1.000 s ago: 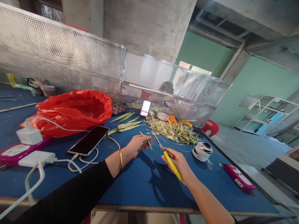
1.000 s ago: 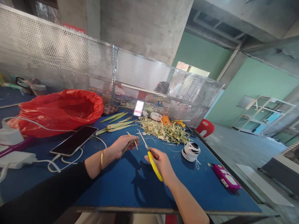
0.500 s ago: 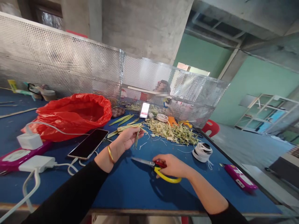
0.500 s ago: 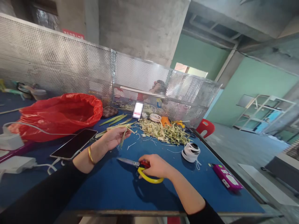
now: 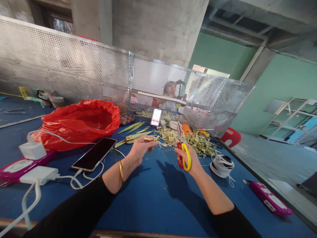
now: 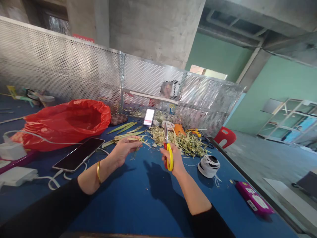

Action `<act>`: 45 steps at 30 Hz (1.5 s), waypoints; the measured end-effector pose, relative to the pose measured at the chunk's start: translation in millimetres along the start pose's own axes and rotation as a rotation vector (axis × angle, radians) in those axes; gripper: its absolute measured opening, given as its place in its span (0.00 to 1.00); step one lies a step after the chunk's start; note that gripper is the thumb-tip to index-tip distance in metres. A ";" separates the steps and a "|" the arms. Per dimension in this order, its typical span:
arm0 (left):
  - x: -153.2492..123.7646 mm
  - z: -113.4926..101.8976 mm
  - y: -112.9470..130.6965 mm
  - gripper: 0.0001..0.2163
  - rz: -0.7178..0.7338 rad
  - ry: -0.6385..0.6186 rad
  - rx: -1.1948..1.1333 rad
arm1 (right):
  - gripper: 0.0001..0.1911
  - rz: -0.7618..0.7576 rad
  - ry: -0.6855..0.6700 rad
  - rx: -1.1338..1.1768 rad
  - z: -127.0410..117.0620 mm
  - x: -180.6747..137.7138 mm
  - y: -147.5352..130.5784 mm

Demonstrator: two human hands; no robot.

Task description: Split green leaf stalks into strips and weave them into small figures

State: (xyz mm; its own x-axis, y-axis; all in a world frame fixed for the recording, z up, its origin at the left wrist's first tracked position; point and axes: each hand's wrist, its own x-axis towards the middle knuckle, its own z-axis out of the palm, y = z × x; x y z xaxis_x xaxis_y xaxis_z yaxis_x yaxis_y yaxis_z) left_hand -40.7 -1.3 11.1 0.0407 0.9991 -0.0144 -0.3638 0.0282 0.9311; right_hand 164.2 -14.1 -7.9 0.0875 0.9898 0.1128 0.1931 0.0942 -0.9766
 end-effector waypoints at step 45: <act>-31.4 23.4 -21.8 0.07 0.242 -0.183 0.452 | 0.26 -0.023 -0.081 0.327 15.3 -29.5 -5.1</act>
State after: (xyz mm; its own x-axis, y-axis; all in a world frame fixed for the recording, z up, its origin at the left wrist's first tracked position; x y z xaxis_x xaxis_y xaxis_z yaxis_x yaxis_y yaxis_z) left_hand -12.3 -34.1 -0.2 0.1814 0.9522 0.2459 0.0521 -0.2590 0.9645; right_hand 145.7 -42.1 -9.1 0.0060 0.9911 0.1329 -0.1310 0.1326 -0.9825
